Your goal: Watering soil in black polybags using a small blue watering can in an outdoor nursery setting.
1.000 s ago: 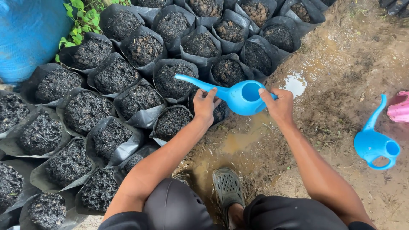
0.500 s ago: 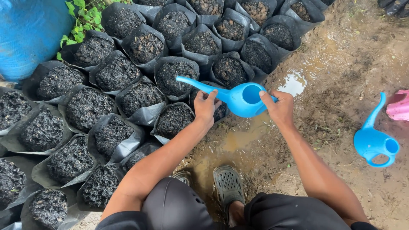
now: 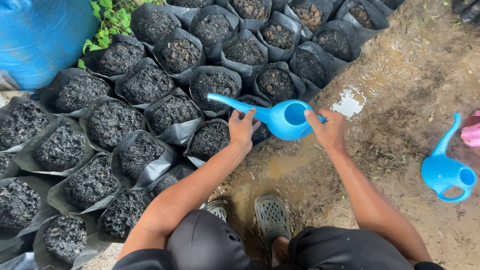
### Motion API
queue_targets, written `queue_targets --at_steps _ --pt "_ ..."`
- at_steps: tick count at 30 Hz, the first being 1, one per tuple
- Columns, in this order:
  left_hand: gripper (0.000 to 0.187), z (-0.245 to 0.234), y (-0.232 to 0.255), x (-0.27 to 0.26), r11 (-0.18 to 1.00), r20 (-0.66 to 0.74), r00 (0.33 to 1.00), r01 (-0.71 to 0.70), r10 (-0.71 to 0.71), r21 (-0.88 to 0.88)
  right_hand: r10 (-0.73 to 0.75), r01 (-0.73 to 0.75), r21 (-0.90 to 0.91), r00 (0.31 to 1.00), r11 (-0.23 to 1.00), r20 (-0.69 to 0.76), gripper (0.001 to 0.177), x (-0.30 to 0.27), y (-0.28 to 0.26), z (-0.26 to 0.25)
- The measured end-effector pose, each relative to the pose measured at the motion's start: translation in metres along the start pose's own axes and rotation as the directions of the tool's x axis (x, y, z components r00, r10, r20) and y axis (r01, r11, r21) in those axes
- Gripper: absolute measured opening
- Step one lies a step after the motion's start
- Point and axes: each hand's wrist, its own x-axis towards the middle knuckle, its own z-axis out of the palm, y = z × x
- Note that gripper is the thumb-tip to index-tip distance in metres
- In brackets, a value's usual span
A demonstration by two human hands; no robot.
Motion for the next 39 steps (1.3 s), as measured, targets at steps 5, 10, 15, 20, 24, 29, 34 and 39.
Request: queue_targets --at_steps 5,10,15,20,24,29,34,39 --pt "0.064 -0.003 0.009 -0.007 1.0 -0.009 1.0 -0.005 0.006 0.008 -0.001 0.001 -0.017 1.0 1.0 -0.004 0.062 0.0 -0.015 0.005" --pt "0.057 -0.006 0.013 -0.005 1.0 -0.021 1.0 -0.008 0.008 0.006 0.018 -0.017 -0.044 1.0 0.999 0.008 0.062 0.006 -0.016 0.009" --pt "0.05 -0.008 0.012 0.0 1.0 -0.047 0.999 -0.019 0.017 -0.023 0.023 -0.023 -0.043 1.0 0.999 0.005 0.062 0.011 -0.021 0.013" --pt "0.042 -0.011 0.012 0.009 0.999 -0.075 0.997 -0.034 0.032 -0.025 0.017 -0.017 -0.011 1.0 1.0 0.008 0.062 0.014 -0.029 0.017" --pt "0.039 -0.001 0.031 -0.003 0.997 -0.123 0.991 -0.062 0.055 -0.055 0.019 -0.02 -0.025 1.0 1.0 -0.004 0.063 0.017 -0.024 0.022" --pt "0.041 -0.001 0.027 0.012 0.994 -0.131 0.988 -0.091 0.082 -0.068 0.012 -0.012 -0.005 1.0 1.0 -0.01 0.064 0.021 -0.025 0.022" --pt "0.036 0.003 0.021 0.023 0.993 -0.123 0.988 -0.104 0.095 -0.062 0.021 -0.02 0.022 1.0 1.0 -0.019 0.063 0.024 -0.025 0.02" --pt "0.033 0.006 0.018 0.025 0.992 -0.091 0.99 -0.115 0.111 -0.049 0.016 -0.016 0.001 0.999 1.0 -0.043 0.064 0.023 -0.018 0.017"
